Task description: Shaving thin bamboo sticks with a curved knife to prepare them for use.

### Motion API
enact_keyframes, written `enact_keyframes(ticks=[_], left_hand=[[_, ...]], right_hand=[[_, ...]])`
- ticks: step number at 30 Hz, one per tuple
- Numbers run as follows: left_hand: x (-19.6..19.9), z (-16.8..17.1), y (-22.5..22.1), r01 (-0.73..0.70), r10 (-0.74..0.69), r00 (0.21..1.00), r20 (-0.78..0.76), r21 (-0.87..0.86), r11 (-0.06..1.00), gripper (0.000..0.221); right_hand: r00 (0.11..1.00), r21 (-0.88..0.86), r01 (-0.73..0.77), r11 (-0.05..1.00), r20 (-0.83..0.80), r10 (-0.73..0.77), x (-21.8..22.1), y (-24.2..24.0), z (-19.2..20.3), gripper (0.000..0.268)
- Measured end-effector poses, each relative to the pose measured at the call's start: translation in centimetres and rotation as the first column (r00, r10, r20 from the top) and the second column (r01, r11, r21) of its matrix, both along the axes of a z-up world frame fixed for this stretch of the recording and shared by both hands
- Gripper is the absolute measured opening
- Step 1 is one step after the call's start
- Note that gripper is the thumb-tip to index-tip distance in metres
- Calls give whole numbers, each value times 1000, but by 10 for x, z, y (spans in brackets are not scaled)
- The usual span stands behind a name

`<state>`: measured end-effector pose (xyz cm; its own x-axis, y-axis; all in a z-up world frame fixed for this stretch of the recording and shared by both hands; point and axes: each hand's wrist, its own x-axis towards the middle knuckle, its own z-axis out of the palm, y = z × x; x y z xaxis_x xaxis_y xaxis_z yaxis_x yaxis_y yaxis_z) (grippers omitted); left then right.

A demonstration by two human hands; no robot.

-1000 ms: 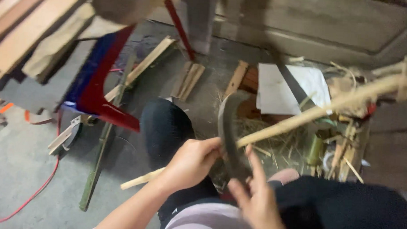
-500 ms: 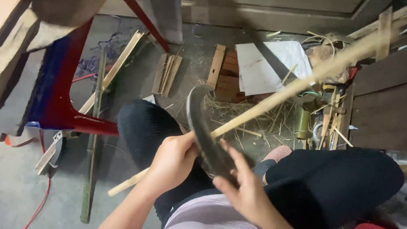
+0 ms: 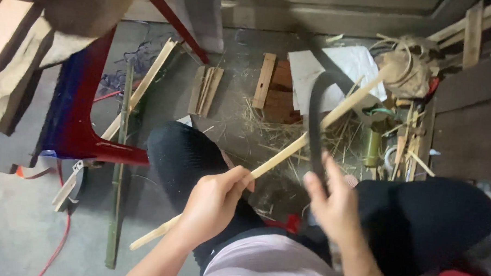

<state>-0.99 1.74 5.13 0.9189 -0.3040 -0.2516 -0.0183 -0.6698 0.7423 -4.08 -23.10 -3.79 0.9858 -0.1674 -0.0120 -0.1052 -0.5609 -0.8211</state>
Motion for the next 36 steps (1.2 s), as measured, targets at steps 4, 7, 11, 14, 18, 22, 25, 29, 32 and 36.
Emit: enact_keyframes(ticks=[4,7,11,14,18,22,25,29,32,36], left_hand=[[12,-11,-8,-31,31,999,42,-8,999,14],[7,-4,-3,-3,3,1000,-8,13,1000,17],[7,-18,0,-4,4,1000,23,-5,1000,16],[5,-11,7,-18,18,1000,-8,-5,1000,16],[3,-16,6,-42,41,997,-72,-3,999,20],[6,-13,11,-24,24,999,-48,-3,1000,20],[9,-20,17,-31,41,989,-141,72,997,20],[10,-29,13,-75,92,968,-232,78,994,26],[12,-47,4,-23,18,970,-244,-16,1000,25],[16,-56,-3,75,-102,944,-315,-98,992,24]], right_hand=[[955,438,-259,861,-19,298,-21,41,29,72],[969,306,-171,937,-117,216,-17,34,24,70],[957,242,-226,944,-125,261,-20,44,24,74],[964,289,-244,926,-34,265,-3,30,17,73],[971,331,-188,925,-82,227,-17,42,10,72],[937,582,-145,800,-178,300,0,22,8,79],[973,471,142,870,-227,-36,28,-37,-9,66],[997,869,-34,494,-8,82,15,-66,6,71],[988,923,-93,373,40,149,17,-56,7,59],[968,964,-92,250,28,249,28,-28,4,39]])
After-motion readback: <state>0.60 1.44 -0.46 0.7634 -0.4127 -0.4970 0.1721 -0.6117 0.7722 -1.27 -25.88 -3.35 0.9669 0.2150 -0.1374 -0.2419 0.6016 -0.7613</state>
